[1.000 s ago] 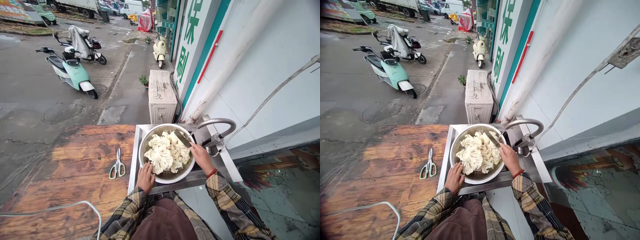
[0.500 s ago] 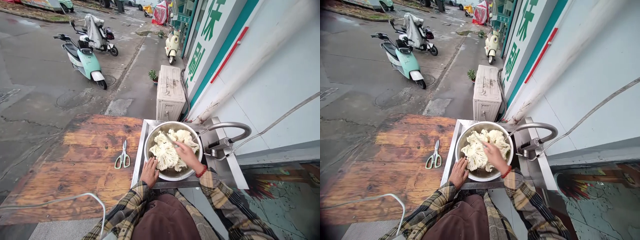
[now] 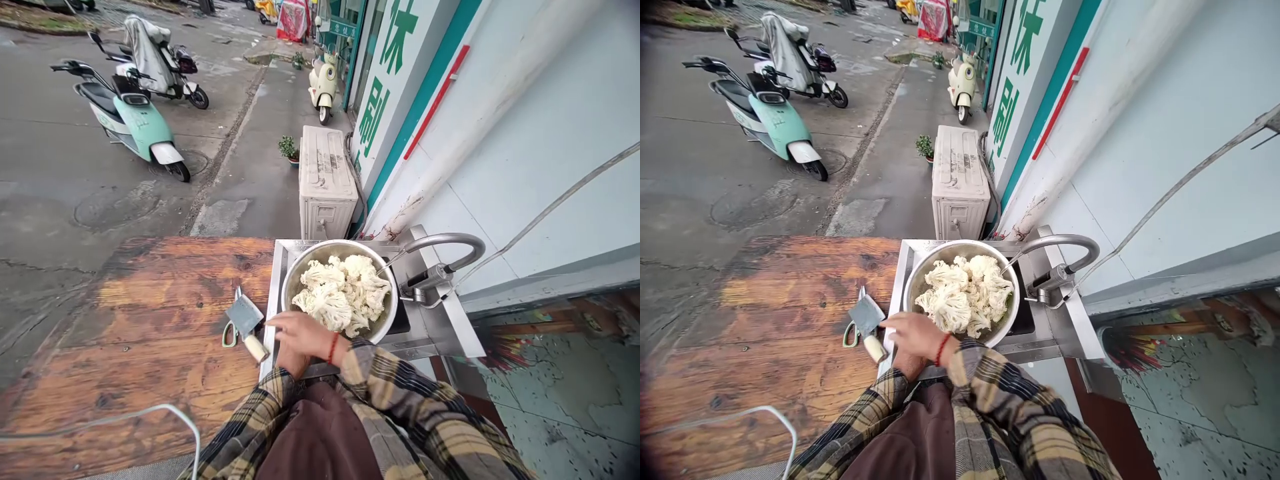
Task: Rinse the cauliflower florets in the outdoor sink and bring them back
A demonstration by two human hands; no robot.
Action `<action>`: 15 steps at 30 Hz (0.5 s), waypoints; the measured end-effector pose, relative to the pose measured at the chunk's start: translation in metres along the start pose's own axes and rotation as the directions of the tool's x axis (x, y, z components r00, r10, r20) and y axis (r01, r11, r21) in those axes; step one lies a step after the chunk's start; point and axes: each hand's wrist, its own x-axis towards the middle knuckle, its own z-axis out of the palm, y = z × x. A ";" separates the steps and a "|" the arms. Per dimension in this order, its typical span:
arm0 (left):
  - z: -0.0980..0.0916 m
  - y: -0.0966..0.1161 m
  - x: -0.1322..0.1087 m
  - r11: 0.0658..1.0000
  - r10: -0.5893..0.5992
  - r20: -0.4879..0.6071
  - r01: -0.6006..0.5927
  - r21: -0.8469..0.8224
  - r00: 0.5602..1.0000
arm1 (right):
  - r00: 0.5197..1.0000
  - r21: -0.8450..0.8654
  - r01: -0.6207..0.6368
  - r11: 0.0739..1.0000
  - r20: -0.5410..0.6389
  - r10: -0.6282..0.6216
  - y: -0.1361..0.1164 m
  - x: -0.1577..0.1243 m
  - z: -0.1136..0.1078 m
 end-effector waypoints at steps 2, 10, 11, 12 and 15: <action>0.000 -0.002 -0.007 0.999 0.033 0.021 -0.033 -0.010 0.999 | 0.979 -0.024 -0.060 0.998 -0.196 0.054 0.017 -0.032 -0.047; -0.005 0.004 -0.011 1.000 0.008 0.069 -0.009 0.014 0.998 | 0.829 -0.470 -0.534 0.703 -0.454 0.326 0.121 -0.115 -0.150; -0.007 0.007 -0.010 1.000 -0.002 0.074 0.000 0.022 0.997 | 0.840 -0.519 -0.531 0.670 -0.427 0.335 0.129 -0.113 -0.150; -0.008 0.009 -0.009 0.999 -0.012 0.074 0.009 0.032 0.997 | 0.843 -0.555 -0.534 0.638 -0.413 0.346 0.134 -0.110 -0.150; -0.013 0.017 -0.008 0.998 -0.043 0.060 0.040 0.053 0.997 | 0.834 -0.582 -0.550 0.599 -0.417 0.361 0.144 -0.107 -0.153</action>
